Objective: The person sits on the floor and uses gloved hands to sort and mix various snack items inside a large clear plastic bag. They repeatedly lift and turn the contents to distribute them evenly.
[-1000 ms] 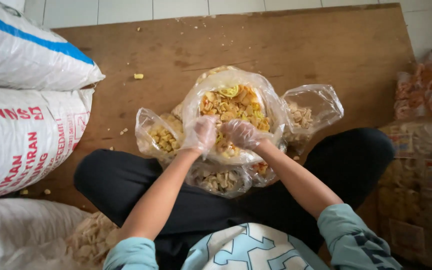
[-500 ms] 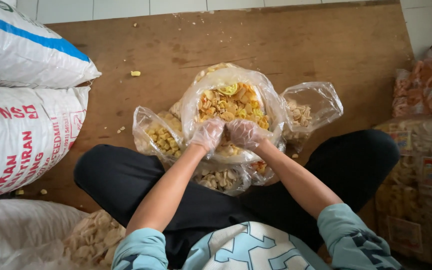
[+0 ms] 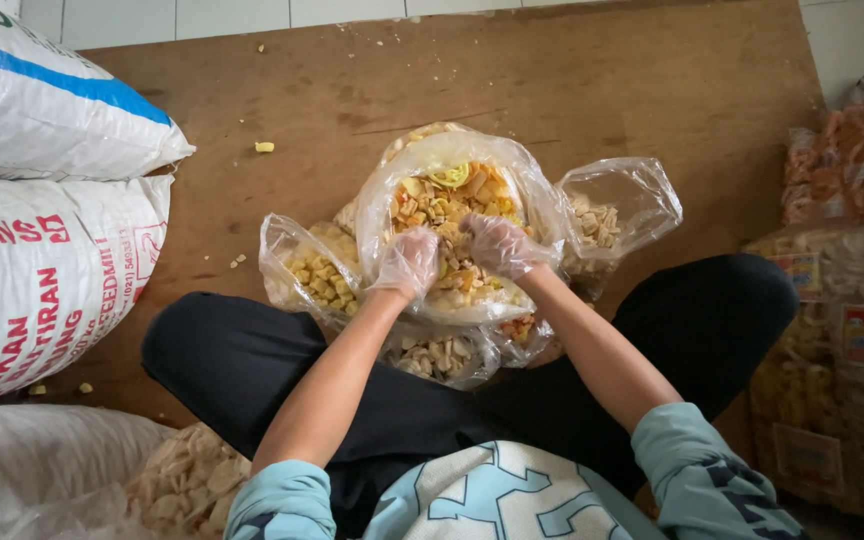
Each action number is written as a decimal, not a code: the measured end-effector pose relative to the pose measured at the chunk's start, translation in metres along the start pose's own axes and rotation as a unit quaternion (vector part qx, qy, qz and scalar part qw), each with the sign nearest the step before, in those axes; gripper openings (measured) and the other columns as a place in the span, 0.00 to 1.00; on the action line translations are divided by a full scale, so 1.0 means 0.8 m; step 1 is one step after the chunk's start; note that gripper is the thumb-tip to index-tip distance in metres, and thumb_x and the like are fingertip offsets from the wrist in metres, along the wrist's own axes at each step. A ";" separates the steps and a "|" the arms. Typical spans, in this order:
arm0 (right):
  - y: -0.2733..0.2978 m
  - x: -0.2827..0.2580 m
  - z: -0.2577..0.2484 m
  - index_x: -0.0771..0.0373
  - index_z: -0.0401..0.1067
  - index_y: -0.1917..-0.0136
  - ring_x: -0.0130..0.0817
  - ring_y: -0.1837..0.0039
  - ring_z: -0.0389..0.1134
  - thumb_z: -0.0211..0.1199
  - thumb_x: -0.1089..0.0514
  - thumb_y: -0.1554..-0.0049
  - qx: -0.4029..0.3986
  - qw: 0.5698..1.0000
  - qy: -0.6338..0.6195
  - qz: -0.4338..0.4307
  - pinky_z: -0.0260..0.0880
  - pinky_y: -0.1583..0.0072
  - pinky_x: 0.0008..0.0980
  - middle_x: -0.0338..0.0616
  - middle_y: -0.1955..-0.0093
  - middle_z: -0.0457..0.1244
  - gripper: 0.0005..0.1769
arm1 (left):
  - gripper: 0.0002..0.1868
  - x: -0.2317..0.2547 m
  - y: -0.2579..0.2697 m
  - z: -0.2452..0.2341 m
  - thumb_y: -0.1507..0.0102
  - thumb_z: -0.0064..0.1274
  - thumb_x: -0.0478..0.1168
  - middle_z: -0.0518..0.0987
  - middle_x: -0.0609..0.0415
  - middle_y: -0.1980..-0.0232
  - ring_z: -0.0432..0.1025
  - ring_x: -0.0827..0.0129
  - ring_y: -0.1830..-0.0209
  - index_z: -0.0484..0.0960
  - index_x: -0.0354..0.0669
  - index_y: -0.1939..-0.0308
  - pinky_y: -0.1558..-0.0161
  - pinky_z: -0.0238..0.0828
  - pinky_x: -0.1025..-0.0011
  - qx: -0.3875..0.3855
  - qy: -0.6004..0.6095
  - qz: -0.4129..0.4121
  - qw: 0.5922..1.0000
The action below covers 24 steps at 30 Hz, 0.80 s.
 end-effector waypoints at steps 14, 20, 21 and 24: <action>-0.025 0.062 0.034 0.48 0.68 0.34 0.43 0.46 0.74 0.57 0.44 0.35 -0.058 0.997 -0.021 0.046 0.75 0.45 0.36 0.45 0.49 0.71 0.18 | 0.21 0.012 -0.009 0.106 0.39 0.55 0.61 0.85 0.52 0.51 0.76 0.54 0.44 0.87 0.53 0.56 0.46 0.74 0.49 -0.086 -0.121 -0.008 0.989; -0.031 0.086 0.029 0.48 0.73 0.40 0.31 0.57 0.75 0.59 0.47 0.36 -0.020 0.998 -0.047 0.044 0.76 0.53 0.24 0.39 0.60 0.70 0.13 | 0.07 0.004 -0.008 0.143 0.40 0.51 0.43 0.82 0.58 0.72 0.80 0.58 0.65 0.83 0.59 0.71 0.69 0.73 0.52 -0.019 -0.104 0.002 0.994; -0.034 0.085 0.035 0.48 0.73 0.40 0.31 0.57 0.75 0.59 0.47 0.36 -0.021 0.998 -0.047 0.044 0.76 0.53 0.24 0.39 0.60 0.70 0.13 | 0.07 0.002 -0.010 0.144 0.40 0.51 0.43 0.82 0.58 0.72 0.80 0.58 0.65 0.83 0.59 0.71 0.69 0.73 0.52 -0.020 -0.105 0.002 0.994; -0.044 0.091 0.041 0.41 0.74 0.42 0.30 0.54 0.75 0.60 0.38 0.39 0.012 0.996 0.056 0.074 0.77 0.53 0.27 0.35 0.60 0.70 0.15 | 0.12 0.001 -0.011 0.130 0.36 0.48 0.43 0.84 0.56 0.70 0.82 0.56 0.62 0.85 0.56 0.71 0.63 0.75 0.46 -0.024 -0.057 0.001 0.998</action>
Point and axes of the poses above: each hand's wrist, its own y-axis away from the middle knuckle, its own z-axis out of the palm, x = y × z, the point moved 10 cm from there along -y, towards the middle knuckle
